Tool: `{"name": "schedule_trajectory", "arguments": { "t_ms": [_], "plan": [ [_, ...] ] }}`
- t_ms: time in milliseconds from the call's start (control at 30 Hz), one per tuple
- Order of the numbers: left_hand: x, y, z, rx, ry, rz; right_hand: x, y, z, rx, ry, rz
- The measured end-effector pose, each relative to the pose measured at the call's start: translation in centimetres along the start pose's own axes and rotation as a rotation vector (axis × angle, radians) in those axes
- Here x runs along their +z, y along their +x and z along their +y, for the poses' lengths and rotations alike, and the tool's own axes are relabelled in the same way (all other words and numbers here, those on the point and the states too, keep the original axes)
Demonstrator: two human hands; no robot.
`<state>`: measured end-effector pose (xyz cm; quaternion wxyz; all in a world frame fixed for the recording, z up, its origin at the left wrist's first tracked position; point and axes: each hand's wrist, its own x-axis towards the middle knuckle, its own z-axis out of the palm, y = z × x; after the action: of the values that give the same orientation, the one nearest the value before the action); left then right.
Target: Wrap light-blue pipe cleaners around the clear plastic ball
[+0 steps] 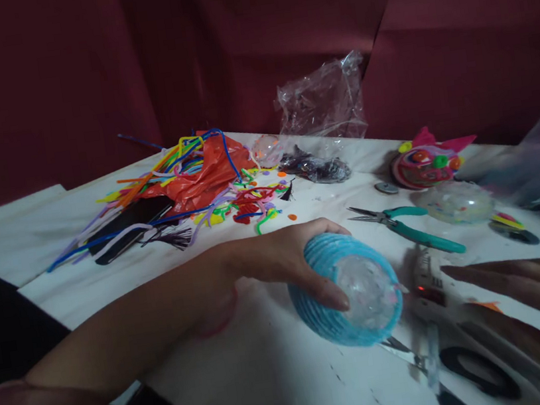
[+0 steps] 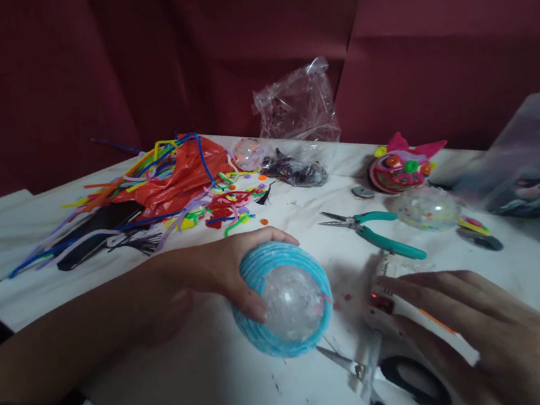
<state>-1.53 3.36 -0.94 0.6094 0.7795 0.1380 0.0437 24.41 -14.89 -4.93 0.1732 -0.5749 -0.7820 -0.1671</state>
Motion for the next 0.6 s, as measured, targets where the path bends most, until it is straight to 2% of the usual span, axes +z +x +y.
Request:
{"name": "schedule_trajectory", "arguments": {
  "t_ms": [100, 200, 333, 500, 600],
  "plan": [
    [0.8, 0.0, 0.2, -0.009, 0.003, 0.037, -1.2, 2.2, -3.5, -0.01, 0.102, 0.158],
    [1.4, 0.0, 0.2, -0.001, 0.005, 0.072, -0.7, 3.5, -5.4, -0.082, 0.129, 0.229],
    [1.9, 0.1, -0.1, 0.018, 0.028, 0.123, 0.5, 3.7, -5.3, -0.041, 0.123, 0.212],
    [2.4, 0.1, -0.1, 0.016, 0.064, 0.161, 1.0, 3.5, -4.8, 0.121, 0.402, 0.168],
    [2.7, 0.0, 0.1, 0.024, 0.11, 0.188, 1.0, 3.7, -5.2, 0.108, 0.457, 0.213]
  ]
}}
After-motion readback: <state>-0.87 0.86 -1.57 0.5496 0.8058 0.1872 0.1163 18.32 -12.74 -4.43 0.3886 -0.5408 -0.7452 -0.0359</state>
